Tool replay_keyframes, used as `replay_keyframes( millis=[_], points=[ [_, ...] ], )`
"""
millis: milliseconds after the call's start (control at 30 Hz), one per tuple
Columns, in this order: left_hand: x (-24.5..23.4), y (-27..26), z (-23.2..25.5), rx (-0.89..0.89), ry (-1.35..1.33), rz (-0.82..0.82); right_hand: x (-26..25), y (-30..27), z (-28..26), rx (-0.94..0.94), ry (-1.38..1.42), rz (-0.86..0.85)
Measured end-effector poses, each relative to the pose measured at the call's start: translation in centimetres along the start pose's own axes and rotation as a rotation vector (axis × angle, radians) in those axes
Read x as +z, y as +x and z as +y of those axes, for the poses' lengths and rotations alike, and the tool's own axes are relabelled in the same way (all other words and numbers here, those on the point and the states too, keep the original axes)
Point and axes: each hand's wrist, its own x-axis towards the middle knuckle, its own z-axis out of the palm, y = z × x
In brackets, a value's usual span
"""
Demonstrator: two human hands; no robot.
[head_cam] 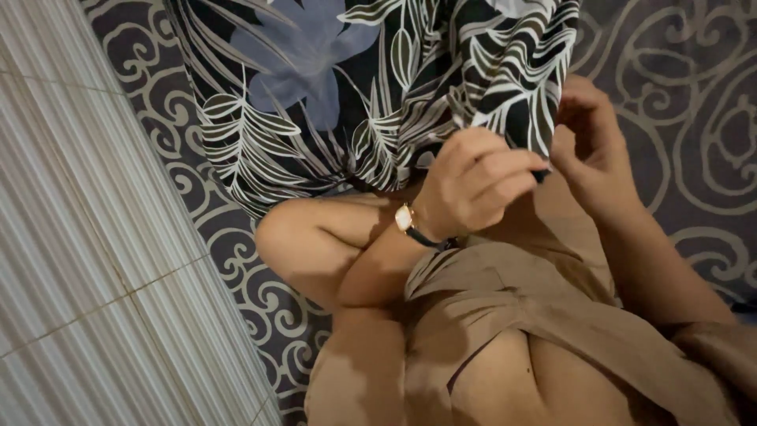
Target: The person is putting a patterned pillowcase onto a pillow while sitting on a bed.
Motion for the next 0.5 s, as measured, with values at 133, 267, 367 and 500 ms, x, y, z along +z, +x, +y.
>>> replay_keyframes(
  millis=[133,267,367,500],
  points=[
    [0.4,0.0,0.0,0.026,0.006,-0.062,0.9,0.7,-0.4,-0.132,0.054,-0.086],
    [1.3,-0.1,0.5,0.014,-0.008,-0.098,-0.1,0.4,-0.3,-0.127,-0.065,-0.072],
    [1.3,0.1,0.7,-0.029,-0.165,-0.078,-1.3,-0.2,0.9,-0.115,-0.260,-0.058],
    [0.4,0.0,-0.2,-0.044,-0.028,-0.118,-2.8,-1.5,2.0,0.053,-0.105,0.193]
  ],
)
